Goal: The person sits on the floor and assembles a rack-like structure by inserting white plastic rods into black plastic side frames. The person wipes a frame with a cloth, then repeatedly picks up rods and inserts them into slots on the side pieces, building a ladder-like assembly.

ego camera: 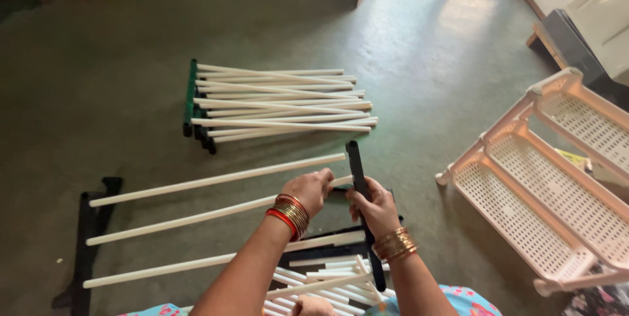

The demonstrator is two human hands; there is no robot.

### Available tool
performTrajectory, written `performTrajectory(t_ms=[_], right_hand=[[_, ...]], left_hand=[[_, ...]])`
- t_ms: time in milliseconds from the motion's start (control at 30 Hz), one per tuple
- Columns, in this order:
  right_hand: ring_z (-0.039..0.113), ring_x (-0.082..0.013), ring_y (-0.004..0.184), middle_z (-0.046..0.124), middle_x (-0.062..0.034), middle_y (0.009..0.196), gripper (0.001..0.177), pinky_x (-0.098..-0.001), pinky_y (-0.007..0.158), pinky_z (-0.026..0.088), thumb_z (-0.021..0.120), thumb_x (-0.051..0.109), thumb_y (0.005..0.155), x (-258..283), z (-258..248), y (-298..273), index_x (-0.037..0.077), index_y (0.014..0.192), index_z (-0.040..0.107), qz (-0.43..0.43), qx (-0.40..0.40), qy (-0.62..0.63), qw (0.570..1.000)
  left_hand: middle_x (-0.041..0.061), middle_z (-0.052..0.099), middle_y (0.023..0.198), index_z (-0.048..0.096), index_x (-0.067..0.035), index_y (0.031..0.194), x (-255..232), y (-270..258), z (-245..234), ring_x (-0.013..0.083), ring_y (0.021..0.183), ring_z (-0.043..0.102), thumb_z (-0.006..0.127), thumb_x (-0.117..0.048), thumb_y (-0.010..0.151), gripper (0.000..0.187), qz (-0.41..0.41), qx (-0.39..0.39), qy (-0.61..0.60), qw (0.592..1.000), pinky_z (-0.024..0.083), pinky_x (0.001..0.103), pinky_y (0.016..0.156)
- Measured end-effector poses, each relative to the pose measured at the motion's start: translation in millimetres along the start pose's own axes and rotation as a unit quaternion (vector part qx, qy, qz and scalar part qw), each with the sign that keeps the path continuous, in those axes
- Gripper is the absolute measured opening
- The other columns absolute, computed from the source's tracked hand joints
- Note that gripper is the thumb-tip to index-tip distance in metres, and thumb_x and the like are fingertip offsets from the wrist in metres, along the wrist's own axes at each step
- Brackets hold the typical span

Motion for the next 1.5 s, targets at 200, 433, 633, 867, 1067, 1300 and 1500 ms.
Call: performTrajectory(t_ms=[200, 433, 633, 867, 1067, 1300, 1500], right_hand=[[0.069, -0.0106, 0.069, 0.075, -0.0075, 0.095, 0.026, -0.0271, 0.051, 0.057, 0.066, 0.012, 0.094, -25, -7, 8, -0.003, 0.116, 0.064, 0.014, -0.01, 0.004, 1.0], [0.067, -0.0093, 0.064, 0.073, -0.006, 0.087, 0.022, -0.025, 0.049, 0.054, 0.065, 0.015, 0.098, -32, -12, 12, -0.001, 0.112, 0.066, 0.007, -0.029, -0.03, 0.999], [0.054, -0.0063, 0.046, 0.068, -0.0046, 0.077, 0.031, -0.0232, 0.039, 0.044, 0.062, 0.013, 0.097, -27, -3, 4, 0.005, 0.127, 0.059, 0.027, -0.045, -0.035, 0.998], [0.051, -0.0062, 0.044, 0.056, 0.0008, 0.069, 0.034, -0.0243, 0.037, 0.042, 0.064, 0.012, 0.099, -18, 8, -1, 0.0, 0.129, 0.056, 0.046, -0.033, 0.008, 0.998], [0.049, -0.0081, 0.037, 0.053, -0.0004, 0.061, 0.043, -0.0273, 0.031, 0.042, 0.063, 0.012, 0.092, -10, 10, -6, 0.014, 0.135, 0.055, 0.095, -0.063, -0.043, 0.993], [0.058, -0.0103, 0.045, 0.062, -0.0029, 0.073, 0.028, -0.0269, 0.036, 0.048, 0.065, 0.018, 0.098, -19, 5, -1, -0.002, 0.118, 0.062, 0.075, -0.051, -0.029, 0.995], [0.066, -0.0108, 0.057, 0.068, -0.0051, 0.083, 0.02, -0.0257, 0.04, 0.051, 0.065, 0.012, 0.095, -35, -6, 7, 0.0, 0.111, 0.063, 0.05, -0.073, -0.055, 0.995]], left_hand=[[0.013, 0.074, 0.101, 0.06, -0.015, 0.112, 3, 8, 15, 0.0346, 0.098, 0.07, 0.058, -0.024, 0.099, 0.016, 0.001, 0.024, 0.005, 1.0, 0.054, 0.049, 0.082], [0.006, 0.071, 0.114, 0.058, -0.031, 0.135, -7, 7, 19, 0.0296, 0.106, 0.068, 0.054, -0.004, 0.089, 0.054, 0.005, 0.067, -0.003, 0.998, 0.054, 0.043, 0.09], [0.006, 0.071, 0.117, 0.062, -0.027, 0.131, -2, 13, 9, 0.029, 0.106, 0.069, 0.053, -0.003, 0.092, 0.047, -0.011, -0.008, -0.004, 1.0, 0.055, 0.043, 0.091], [0.009, 0.069, 0.117, 0.061, -0.014, 0.118, 5, 13, 18, 0.0309, 0.105, 0.069, 0.055, -0.004, 0.093, 0.027, -0.011, 0.013, 0.033, 0.999, 0.055, 0.046, 0.091], [0.013, 0.069, 0.117, 0.059, -0.014, 0.117, 6, 17, 24, 0.0337, 0.105, 0.068, 0.056, -0.002, 0.089, 0.031, 0.013, -0.023, 0.037, 0.999, 0.054, 0.047, 0.09], [0.013, 0.07, 0.115, 0.056, -0.013, 0.113, 7, 11, 49, 0.0341, 0.106, 0.068, 0.057, -0.003, 0.088, 0.027, -0.006, 0.048, 0.072, 0.996, 0.054, 0.048, 0.09], [0.014, 0.07, 0.113, 0.056, -0.011, 0.114, 2, 13, 52, 0.0336, 0.105, 0.069, 0.06, -0.001, 0.086, 0.03, 0.011, 0.029, 0.079, 0.996, 0.055, 0.047, 0.09]])
Point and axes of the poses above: each hand's wrist, its own y-axis towards the middle knuckle, its own z-axis out of the palm, x = y × z, the point moved 6 cm from there along y, towards the middle knuckle
